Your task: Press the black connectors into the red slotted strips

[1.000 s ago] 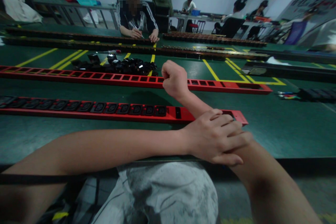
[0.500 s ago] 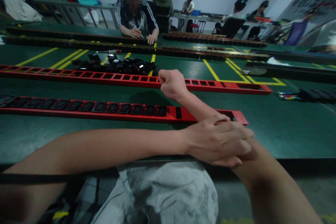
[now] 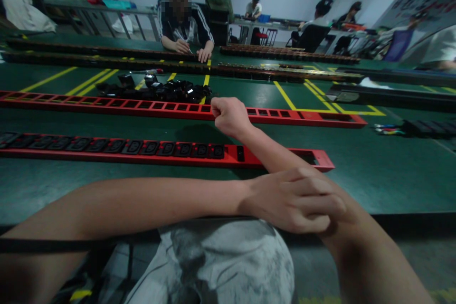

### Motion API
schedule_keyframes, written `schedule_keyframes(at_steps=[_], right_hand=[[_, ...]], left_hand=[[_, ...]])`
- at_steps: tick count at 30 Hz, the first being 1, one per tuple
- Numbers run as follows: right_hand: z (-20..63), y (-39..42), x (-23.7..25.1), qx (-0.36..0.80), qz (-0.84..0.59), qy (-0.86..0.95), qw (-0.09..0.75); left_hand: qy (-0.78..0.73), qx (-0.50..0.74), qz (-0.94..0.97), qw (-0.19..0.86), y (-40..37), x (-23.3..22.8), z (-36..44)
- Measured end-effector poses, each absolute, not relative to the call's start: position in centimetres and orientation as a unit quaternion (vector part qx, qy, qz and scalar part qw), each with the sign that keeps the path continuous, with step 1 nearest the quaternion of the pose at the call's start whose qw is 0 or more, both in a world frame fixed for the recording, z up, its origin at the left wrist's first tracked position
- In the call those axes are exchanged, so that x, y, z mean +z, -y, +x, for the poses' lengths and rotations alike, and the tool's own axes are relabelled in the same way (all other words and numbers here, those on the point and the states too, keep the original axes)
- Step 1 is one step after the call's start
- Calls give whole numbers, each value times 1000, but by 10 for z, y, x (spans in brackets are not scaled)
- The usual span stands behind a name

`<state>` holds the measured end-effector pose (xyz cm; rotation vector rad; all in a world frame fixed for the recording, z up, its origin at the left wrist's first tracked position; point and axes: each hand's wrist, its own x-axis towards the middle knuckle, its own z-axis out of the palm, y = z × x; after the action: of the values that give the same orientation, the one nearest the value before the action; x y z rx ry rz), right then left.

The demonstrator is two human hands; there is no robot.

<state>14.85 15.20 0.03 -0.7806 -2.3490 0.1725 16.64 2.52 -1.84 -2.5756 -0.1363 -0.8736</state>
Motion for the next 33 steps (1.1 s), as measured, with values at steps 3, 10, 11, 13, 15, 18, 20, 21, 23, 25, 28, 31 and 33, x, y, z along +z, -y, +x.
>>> schedule_keyframes(at_steps=[3, 10, 11, 13, 15, 18, 20, 21, 23, 25, 28, 31, 33], right_hand=[[148, -151, 1, 68, -296, 897, 323], [148, -153, -1, 73, -289, 898, 325], [148, -153, -1, 73, -287, 899, 324], [149, -153, -1, 75, -283, 899, 324], [149, -153, -1, 77, -282, 900, 324], [148, -152, -1, 81, -284, 900, 320], [148, -152, -1, 85, -285, 901, 315], [148, -152, -1, 85, -285, 902, 313], [148, -152, -1, 84, -284, 902, 314], [148, -152, -2, 80, -279, 904, 314], [148, -152, -2, 79, -269, 909, 309], [148, -153, -2, 80, -280, 908, 301], [148, -154, -2, 81, -285, 907, 299]], left_hand=[[56, -278, -947, 154, -24, -14, 166], [106, -276, -947, 128, -24, -12, 171], [106, -272, -947, 130, -25, -13, 172], [91, -258, -954, 126, -25, -13, 173], [76, -247, -959, 115, -25, -11, 172], [83, -249, -960, 96, -23, -8, 169], [85, -261, -958, 79, -21, -6, 167], [83, -268, -957, 69, -21, -4, 166], [68, -282, -956, 52, -20, -2, 165], [63, -293, -953, 43, -20, 0, 164], [68, -293, -952, 46, -23, 2, 162], [60, -277, -957, 60, -27, 1, 161], [66, -255, -962, 68, -28, -1, 162]])
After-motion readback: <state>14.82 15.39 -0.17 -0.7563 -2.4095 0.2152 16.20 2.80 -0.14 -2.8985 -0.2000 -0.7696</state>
